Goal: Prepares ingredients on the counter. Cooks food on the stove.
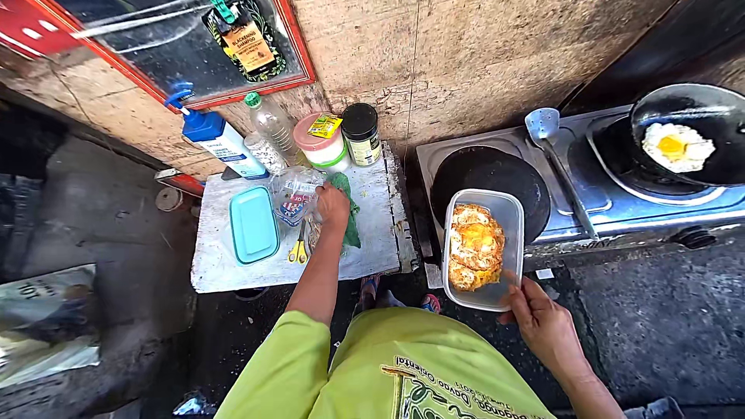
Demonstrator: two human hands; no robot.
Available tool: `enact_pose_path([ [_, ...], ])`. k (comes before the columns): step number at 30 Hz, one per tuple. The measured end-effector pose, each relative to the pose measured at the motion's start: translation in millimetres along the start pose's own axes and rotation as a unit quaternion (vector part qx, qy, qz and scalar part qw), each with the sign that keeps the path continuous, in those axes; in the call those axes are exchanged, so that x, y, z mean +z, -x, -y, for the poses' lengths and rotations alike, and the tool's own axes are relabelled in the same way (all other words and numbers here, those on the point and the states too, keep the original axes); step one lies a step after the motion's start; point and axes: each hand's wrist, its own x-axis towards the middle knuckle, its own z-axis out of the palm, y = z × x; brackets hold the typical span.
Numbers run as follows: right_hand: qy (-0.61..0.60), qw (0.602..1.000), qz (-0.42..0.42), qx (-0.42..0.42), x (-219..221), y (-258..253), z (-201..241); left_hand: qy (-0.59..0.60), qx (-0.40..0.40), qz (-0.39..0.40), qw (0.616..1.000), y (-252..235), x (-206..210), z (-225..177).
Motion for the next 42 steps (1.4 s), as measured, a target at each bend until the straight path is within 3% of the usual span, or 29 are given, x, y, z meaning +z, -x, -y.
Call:
enact_pose_path([
  [3,0.0,1.0,0.008,0.012,-1,6,2,-0.075,0.01,0.04,0.996,-7,21,-28],
  [5,-0.002,1.0,0.005,0.016,-3,10,1,-0.055,0.063,0.09,0.992,3,24,-38],
  [8,-0.007,1.0,-0.004,0.024,-3,13,-3,0.205,0.176,0.215,0.938,11,22,-31],
  [10,-0.005,1.0,-0.011,0.027,-4,16,-6,0.243,0.182,0.18,0.936,11,12,-24],
  [13,0.004,0.999,-0.021,0.025,-10,18,-8,0.049,0.12,0.07,0.989,10,-15,-20],
  [16,0.01,0.999,-0.02,0.025,-13,21,-9,-0.033,0.077,0.045,0.995,8,16,-21],
  [19,0.012,1.0,-0.021,0.019,-14,21,-9,-0.017,0.216,0.094,0.972,48,52,-34],
  [21,0.01,1.0,-0.022,0.019,-14,23,-7,-0.023,0.342,0.204,0.917,81,54,-38],
  [23,0.009,0.999,-0.025,0.019,-15,22,-6,0.014,0.395,0.297,0.869,86,38,-39],
  [25,0.005,0.999,-0.027,0.024,-16,23,-7,0.049,0.364,0.258,0.894,67,15,-31],
  [27,0.006,0.999,-0.027,0.024,-16,26,-7,0.015,0.274,0.14,0.951,42,-5,-25],
  [29,0.012,0.999,-0.025,0.021,-14,26,-8,-0.033,0.186,0.066,0.98,19,2,-23],
  [31,0.013,1.0,-0.009,0.022,-11,26,-5,-0.019,0.178,0.1,0.979,14,21,-22],
  [33,0.014,1.0,0.007,0.024,-8,20,-2,0.101,0.209,0.195,0.953,20,27,-28],
  [35,0.008,0.999,0.039,0.032,-1,12,2,0.203,0.199,0.228,0.931,30,20,-27],
  [39,-0.005,0.991,0.122,0.046,27,-19,14,0.174,0.187,0.105,0.961,45,-36,-16],
  [42,0.011,0.983,0.18,0.043,57,-50,27,0.168,0.222,0.043,0.96,53,-75,-11],
])
